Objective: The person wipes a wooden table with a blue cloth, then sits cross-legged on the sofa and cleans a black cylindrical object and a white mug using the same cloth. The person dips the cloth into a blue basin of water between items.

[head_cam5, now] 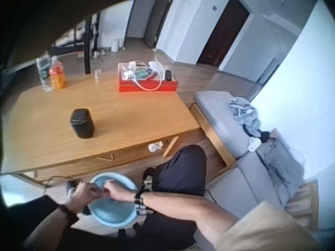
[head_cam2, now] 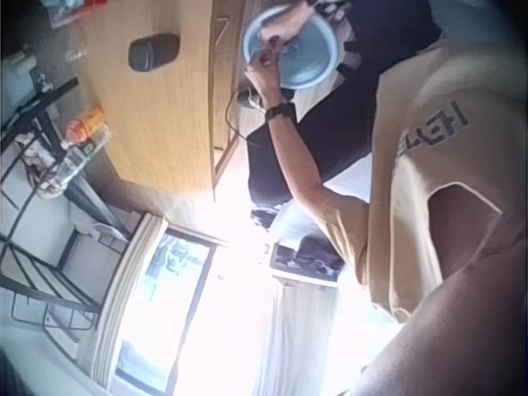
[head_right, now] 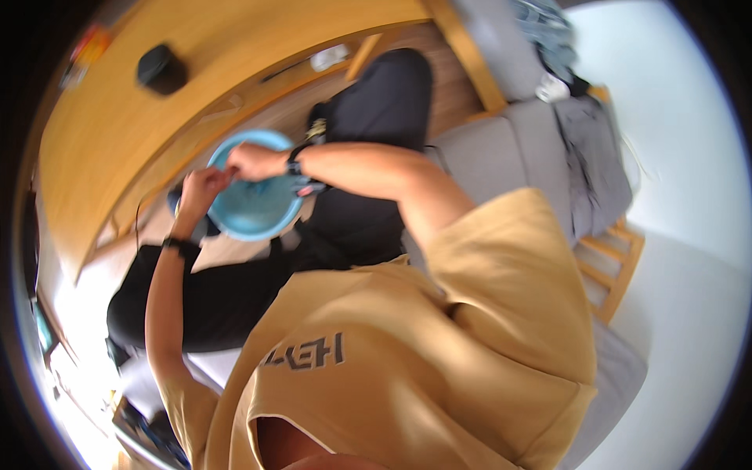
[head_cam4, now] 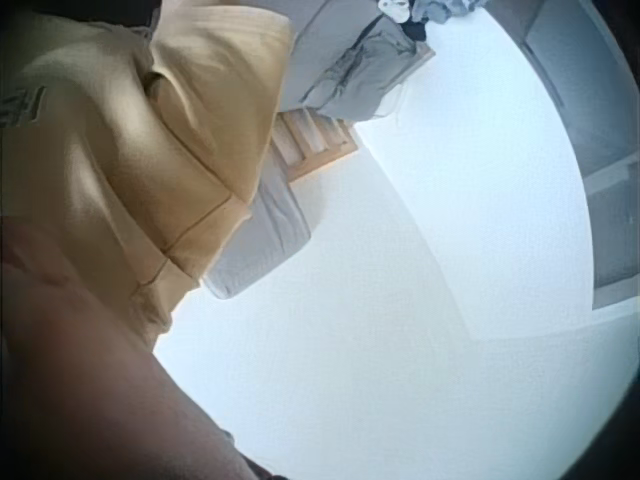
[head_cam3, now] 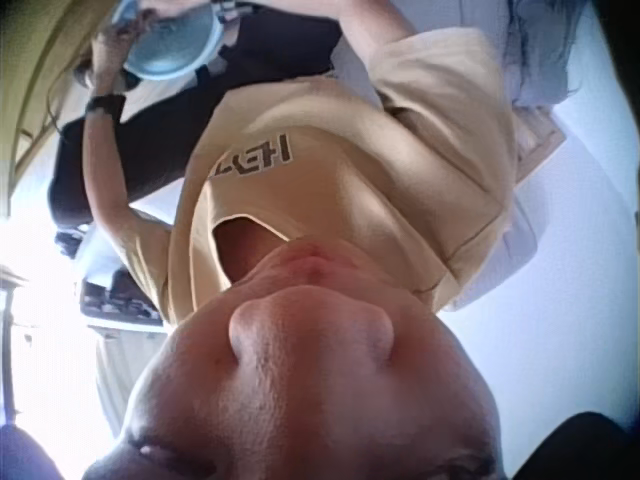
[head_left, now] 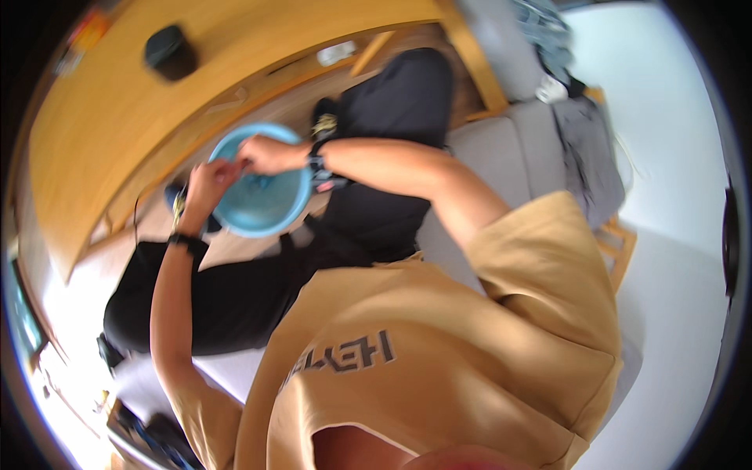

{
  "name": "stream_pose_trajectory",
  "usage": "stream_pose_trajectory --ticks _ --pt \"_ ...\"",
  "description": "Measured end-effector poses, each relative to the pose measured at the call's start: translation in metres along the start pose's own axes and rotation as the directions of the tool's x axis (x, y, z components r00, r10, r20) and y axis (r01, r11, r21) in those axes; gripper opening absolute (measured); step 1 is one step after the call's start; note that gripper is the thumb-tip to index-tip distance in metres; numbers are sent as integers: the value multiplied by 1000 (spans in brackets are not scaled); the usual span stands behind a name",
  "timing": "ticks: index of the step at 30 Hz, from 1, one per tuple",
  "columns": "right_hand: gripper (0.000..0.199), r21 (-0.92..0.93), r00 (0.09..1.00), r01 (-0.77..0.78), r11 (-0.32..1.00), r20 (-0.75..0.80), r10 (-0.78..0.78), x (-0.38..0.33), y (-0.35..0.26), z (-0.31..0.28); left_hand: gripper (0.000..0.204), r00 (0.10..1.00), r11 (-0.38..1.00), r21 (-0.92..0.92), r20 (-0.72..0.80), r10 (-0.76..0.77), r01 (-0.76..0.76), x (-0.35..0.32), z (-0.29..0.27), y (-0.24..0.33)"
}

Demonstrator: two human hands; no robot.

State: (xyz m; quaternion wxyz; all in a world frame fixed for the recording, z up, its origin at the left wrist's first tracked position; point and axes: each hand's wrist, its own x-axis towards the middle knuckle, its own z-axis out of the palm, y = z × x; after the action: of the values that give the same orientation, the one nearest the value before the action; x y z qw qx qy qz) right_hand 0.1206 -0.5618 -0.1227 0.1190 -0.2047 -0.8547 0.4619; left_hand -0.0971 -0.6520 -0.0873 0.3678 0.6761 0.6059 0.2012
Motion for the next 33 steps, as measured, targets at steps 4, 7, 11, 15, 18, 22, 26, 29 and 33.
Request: stream_pose_trajectory --ticks 4,7,11,15,18,22,26,29,33 --pt "15 -104 991 -20 994 -130 6 -1 -28 -3 38 993 999 -20 110 -39 41 6 4 -1" --pt "18 -233 997 16 972 -64 -32 -6 -49 -16 26 997 996 -71 54 -56 60 5 9 0" --pt "22 -320 995 -91 943 6 98 -8 -54 -29 19 994 995 0 -38 -100 100 0 5 3" --pt "22 -441 976 -153 884 72 204 -3 -41 -29 24 976 998 -6 -208 61 -64 -5 -1 5" --pt "31 -392 967 -149 908 135 218 -2 -28 -26 24 992 996 -89 -125 5 -16 -7 1 2" --pt "37 -342 955 -191 920 153 255 -9 -11 -22 24 986 971 -179 -21 -165 158 -7 6 -11" --pt "25 -298 971 -208 932 51 233 -9 2 -22 24 991 990 -38 22 -132 133 -11 8 -25" --pt "27 -280 970 -218 935 46 240 -9 6 -23 23 971 990 62 200 -134 124 -13 10 -35" --pt "22 -172 998 -62 983 6 64 -7 6 -25 24 982 994 109 190 -12 -9 -17 12 -44"
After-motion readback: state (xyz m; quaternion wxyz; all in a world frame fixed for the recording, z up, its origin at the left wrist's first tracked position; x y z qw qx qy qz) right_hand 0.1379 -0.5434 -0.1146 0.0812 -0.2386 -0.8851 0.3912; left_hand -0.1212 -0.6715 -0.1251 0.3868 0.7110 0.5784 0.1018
